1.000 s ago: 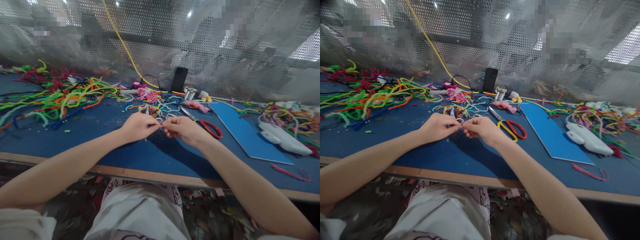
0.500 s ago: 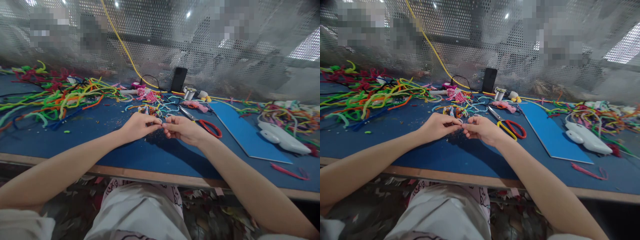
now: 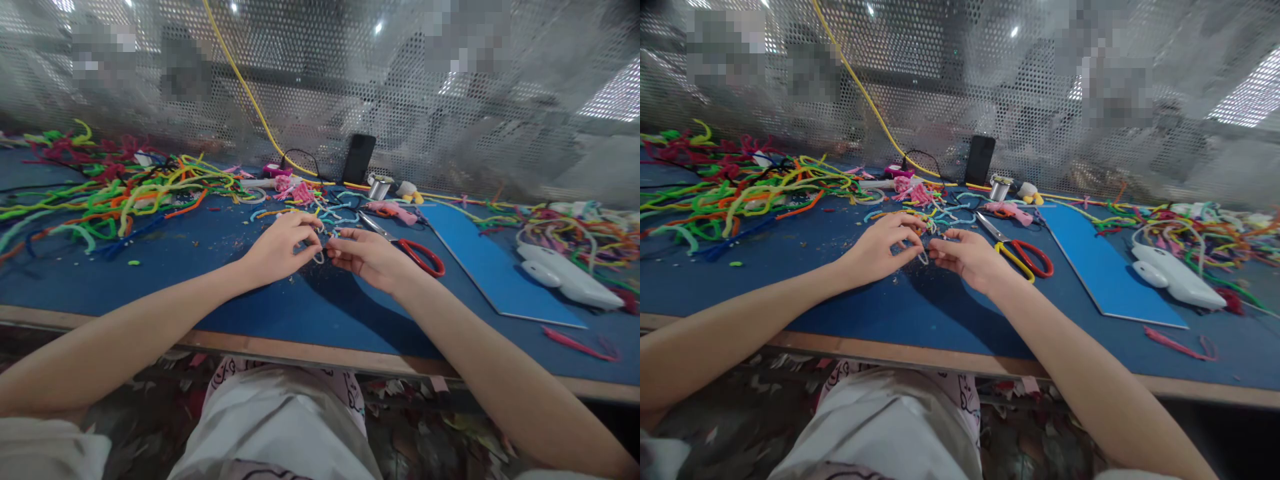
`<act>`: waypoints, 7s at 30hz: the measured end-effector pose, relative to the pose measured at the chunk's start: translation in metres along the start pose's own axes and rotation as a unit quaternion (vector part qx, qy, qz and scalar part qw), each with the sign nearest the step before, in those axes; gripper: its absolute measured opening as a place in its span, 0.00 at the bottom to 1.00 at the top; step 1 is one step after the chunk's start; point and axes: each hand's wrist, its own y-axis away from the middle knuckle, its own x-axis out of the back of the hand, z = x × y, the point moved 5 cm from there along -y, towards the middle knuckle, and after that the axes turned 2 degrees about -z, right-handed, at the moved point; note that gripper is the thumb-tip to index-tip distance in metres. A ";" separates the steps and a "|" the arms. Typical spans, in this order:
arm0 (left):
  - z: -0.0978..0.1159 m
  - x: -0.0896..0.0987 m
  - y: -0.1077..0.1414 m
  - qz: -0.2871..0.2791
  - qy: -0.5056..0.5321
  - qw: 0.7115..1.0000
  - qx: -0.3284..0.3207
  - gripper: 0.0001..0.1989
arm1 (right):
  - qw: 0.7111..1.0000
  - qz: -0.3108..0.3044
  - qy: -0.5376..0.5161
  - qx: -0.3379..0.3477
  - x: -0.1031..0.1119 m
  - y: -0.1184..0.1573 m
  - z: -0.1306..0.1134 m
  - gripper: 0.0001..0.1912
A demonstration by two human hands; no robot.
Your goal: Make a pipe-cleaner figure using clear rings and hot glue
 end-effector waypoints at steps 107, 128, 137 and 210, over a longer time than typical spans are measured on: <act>-0.006 -0.011 0.001 -0.118 0.222 0.968 0.024 0.11 | 0.993 -0.081 0.091 -0.010 -0.011 0.006 0.003 0.19; -0.016 -0.008 0.003 -0.125 0.356 0.926 0.030 0.10 | 0.989 -0.128 0.046 -0.051 -0.011 0.007 0.006 0.20; -0.018 -0.019 0.005 -0.173 0.406 0.885 0.151 0.12 | 0.988 -0.128 0.090 -0.006 -0.013 0.006 0.004 0.23; -0.016 -0.017 0.004 -0.085 0.466 0.852 0.222 0.13 | 0.984 -0.141 0.087 0.066 -0.018 0.013 -0.006 0.26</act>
